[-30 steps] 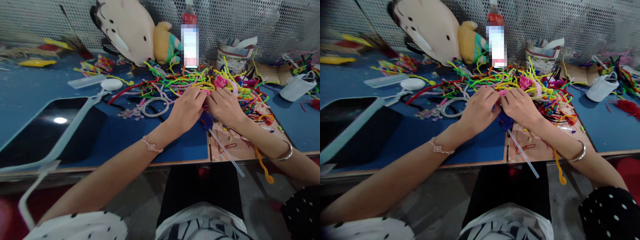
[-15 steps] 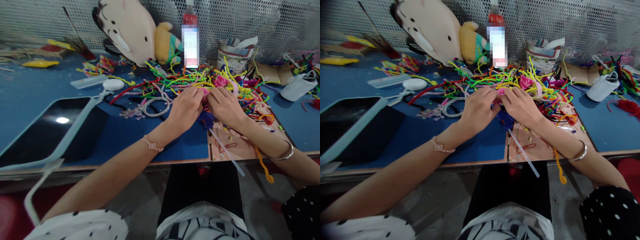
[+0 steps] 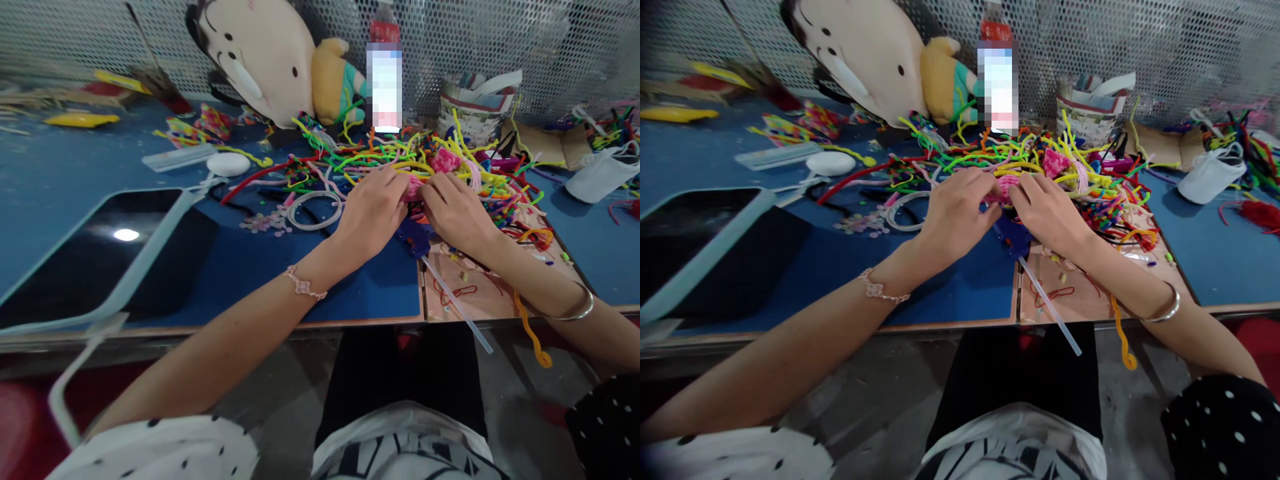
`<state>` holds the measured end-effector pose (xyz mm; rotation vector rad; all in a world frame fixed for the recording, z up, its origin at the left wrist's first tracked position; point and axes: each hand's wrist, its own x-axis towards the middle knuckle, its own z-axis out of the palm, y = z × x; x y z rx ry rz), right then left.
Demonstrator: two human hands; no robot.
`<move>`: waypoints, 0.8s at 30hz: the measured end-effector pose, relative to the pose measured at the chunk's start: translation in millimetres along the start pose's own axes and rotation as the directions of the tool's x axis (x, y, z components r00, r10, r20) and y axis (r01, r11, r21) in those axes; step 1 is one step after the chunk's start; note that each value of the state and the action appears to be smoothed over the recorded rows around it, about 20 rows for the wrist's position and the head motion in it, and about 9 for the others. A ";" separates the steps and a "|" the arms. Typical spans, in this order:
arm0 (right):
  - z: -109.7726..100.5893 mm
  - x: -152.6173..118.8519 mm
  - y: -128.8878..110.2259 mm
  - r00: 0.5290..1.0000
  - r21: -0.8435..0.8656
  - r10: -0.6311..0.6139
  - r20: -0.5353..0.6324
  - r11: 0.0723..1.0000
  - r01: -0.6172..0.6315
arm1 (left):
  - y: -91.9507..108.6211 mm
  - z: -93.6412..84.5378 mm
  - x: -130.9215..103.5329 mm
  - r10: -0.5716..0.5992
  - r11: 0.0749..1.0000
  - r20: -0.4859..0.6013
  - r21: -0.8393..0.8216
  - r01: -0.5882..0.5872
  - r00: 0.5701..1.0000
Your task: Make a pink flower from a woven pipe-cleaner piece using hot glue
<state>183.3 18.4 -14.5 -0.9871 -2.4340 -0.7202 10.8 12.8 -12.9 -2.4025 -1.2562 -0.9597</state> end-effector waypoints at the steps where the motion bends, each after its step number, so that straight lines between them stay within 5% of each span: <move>1: 0.3 0.0 -0.4 1.000 -0.006 0.004 0.004 1.000 -0.004 | 0.0 -0.3 0.2 -0.001 1.000 0.009 -0.005 0.001 1.000; 24: 2.0 1.0 -0.9 0.994 -0.069 -0.055 -0.097 0.996 0.048 | -0.4 4.7 -2.7 0.031 0.999 -0.013 -0.017 -0.031 0.999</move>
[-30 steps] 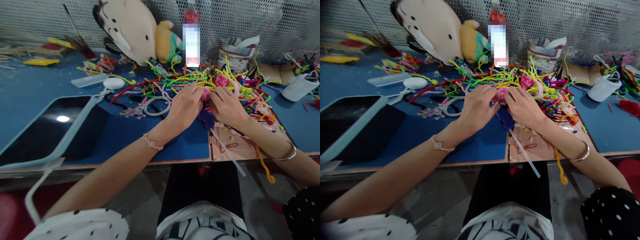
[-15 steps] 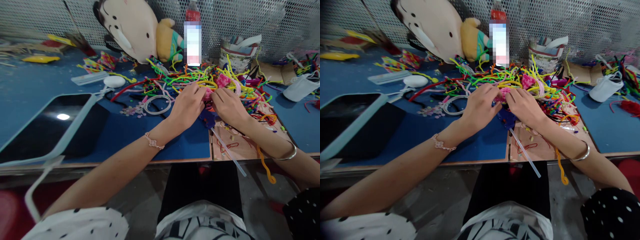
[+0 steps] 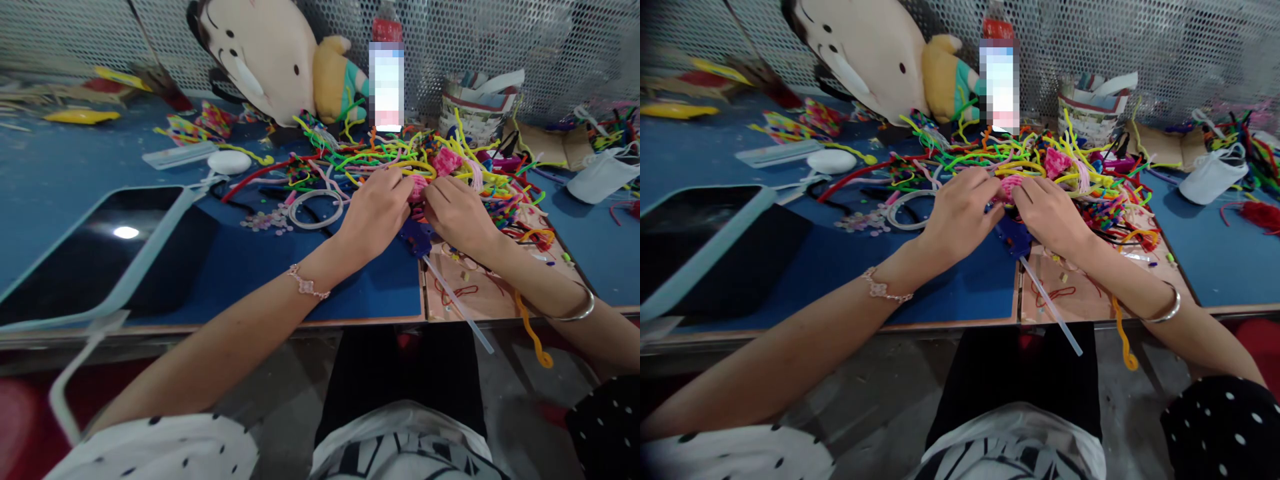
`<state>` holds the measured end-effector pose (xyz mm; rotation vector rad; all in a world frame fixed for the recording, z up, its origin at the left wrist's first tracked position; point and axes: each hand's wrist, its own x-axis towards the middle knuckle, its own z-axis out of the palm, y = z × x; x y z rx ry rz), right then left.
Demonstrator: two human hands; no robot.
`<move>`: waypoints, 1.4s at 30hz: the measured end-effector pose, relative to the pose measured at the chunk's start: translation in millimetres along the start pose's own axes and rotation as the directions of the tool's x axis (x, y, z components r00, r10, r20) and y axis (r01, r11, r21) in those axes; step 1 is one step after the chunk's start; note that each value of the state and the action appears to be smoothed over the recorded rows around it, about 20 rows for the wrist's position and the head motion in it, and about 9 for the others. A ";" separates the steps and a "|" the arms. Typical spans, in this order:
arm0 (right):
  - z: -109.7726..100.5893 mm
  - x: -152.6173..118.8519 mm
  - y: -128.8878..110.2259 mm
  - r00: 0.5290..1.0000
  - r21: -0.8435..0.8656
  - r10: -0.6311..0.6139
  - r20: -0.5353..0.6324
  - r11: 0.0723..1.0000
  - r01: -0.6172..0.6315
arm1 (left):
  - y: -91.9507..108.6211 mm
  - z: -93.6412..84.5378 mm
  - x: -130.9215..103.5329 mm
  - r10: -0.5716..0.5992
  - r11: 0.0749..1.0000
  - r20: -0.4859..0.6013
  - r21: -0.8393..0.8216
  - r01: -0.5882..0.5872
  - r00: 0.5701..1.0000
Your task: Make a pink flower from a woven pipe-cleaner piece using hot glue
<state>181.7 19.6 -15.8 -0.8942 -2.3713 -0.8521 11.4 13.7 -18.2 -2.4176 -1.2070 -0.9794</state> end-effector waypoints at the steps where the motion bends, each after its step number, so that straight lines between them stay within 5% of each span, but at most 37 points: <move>1: 0.1 0.0 0.3 1.000 0.014 0.004 0.009 1.000 -0.005 | 0.1 -0.1 0.1 0.003 1.000 0.002 0.004 -0.003 1.000; 11: 1.6 -1.8 5.5 1.000 0.169 0.007 -0.012 0.986 -0.005 | 2.4 -3.3 1.1 0.017 0.998 0.042 0.067 -0.020 0.999; 22: 5.4 -1.1 7.2 0.992 0.199 0.009 -0.125 0.980 0.016 | 2.1 -2.8 2.3 0.027 1.000 0.047 0.009 -0.028 0.999; 42: 8.3 -2.2 5.6 0.992 0.238 0.020 -0.128 0.971 0.011 | 4.6 -4.5 2.4 -0.016 0.999 0.087 0.038 0.013 0.996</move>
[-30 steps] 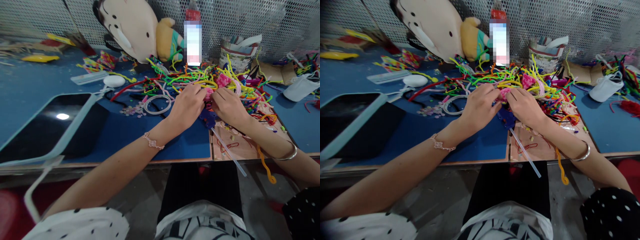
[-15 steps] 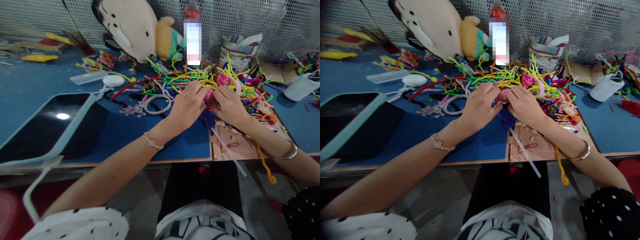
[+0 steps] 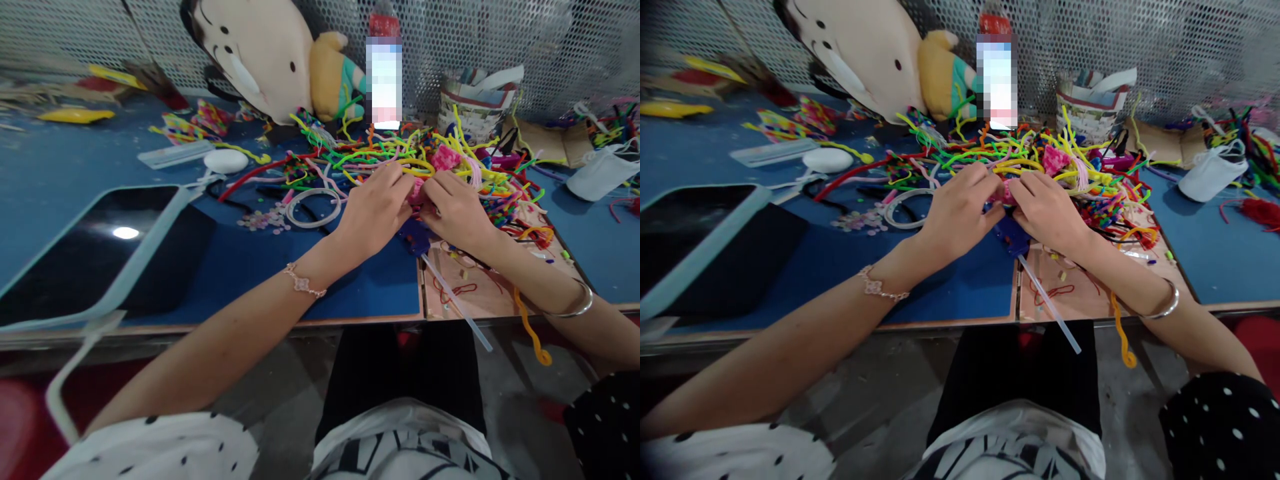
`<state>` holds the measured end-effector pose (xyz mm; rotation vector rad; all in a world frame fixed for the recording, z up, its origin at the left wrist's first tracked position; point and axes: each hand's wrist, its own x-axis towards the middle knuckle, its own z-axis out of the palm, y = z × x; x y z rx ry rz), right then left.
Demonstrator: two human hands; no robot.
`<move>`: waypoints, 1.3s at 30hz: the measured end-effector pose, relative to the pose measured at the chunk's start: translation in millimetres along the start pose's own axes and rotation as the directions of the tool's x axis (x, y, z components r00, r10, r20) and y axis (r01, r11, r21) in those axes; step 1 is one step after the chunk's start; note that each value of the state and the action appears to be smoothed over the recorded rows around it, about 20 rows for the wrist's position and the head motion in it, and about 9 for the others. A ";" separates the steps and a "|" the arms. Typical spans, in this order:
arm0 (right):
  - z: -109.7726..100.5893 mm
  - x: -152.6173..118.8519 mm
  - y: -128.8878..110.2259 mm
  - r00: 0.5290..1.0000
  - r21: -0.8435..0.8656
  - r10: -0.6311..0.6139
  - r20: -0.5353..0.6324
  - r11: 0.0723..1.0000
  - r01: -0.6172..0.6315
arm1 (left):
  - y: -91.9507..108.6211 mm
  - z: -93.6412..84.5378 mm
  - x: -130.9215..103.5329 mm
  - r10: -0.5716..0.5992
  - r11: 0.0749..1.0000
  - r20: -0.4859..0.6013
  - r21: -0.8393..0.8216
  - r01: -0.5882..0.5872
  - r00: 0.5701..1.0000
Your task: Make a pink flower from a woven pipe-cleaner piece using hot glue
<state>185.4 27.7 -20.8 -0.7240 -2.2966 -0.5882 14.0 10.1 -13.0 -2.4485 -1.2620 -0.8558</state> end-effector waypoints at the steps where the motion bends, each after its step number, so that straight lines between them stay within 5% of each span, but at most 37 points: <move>1: 0.1 -0.1 -0.1 1.000 0.008 0.008 0.007 1.000 -0.008 | -0.1 -0.1 0.0 -0.002 1.000 0.002 -0.006 0.002 1.000; 39: 3.9 -1.4 -0.8 0.997 0.067 0.065 0.032 0.995 -0.067 | -1.5 3.0 0.6 0.012 0.999 -0.045 -0.045 -0.014 0.999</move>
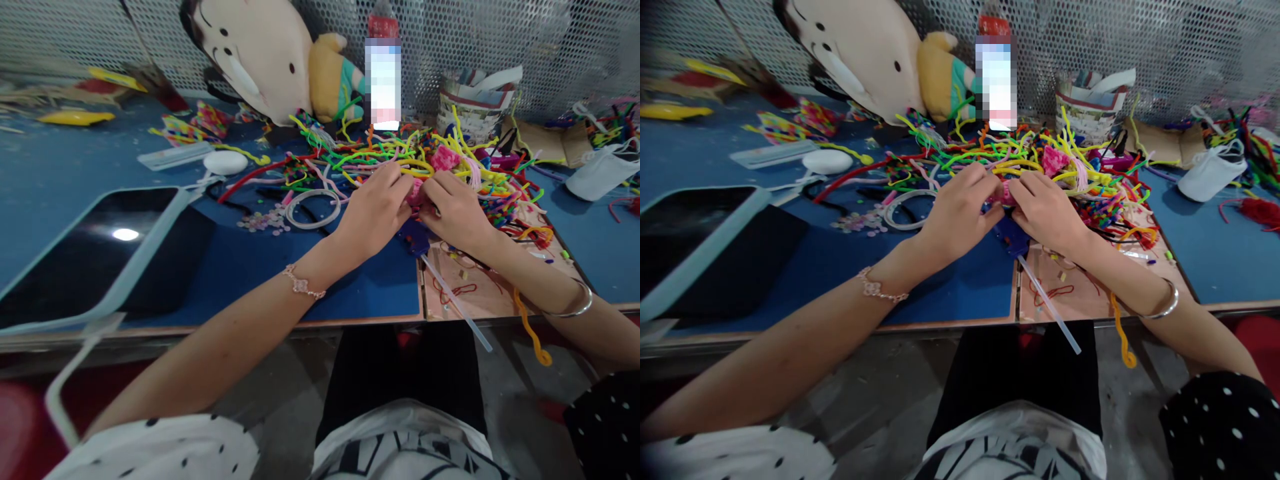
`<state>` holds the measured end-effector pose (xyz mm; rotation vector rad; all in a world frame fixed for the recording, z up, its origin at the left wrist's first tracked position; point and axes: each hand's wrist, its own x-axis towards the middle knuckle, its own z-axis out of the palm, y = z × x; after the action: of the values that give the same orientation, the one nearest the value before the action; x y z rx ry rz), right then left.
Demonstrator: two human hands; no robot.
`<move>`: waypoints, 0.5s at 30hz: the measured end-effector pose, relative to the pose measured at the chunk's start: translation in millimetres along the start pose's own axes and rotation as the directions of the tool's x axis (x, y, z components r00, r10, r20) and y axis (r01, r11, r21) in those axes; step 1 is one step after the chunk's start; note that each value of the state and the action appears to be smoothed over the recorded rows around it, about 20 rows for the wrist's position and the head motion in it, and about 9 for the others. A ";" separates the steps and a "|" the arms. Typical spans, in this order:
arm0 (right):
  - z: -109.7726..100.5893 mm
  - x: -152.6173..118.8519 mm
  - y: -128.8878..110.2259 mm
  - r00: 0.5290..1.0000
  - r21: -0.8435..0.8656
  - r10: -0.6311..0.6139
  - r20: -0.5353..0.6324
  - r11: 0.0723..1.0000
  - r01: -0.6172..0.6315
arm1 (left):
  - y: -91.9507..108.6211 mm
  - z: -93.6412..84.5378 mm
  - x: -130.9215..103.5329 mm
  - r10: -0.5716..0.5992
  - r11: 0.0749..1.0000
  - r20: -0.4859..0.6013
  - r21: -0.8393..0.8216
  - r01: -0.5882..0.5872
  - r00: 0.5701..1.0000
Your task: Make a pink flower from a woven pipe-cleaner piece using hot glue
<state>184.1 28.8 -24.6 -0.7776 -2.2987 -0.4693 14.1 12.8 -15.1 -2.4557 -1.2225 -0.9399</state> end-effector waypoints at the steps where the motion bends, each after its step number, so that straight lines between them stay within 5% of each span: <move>1: 0.1 0.0 0.0 1.000 0.003 0.005 0.004 1.000 -0.005 | -0.2 0.0 -0.1 0.000 1.000 0.001 -0.004 0.000 1.000; 15: 0.3 0.1 0.0 1.000 0.007 0.013 0.013 1.000 -0.013 | -0.4 -2.2 0.4 0.008 1.000 0.015 -0.021 -0.008 1.000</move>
<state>184.0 29.0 -24.8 -0.7944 -2.3045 -0.4516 13.0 12.3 -13.2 -2.4864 -1.2127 -0.9382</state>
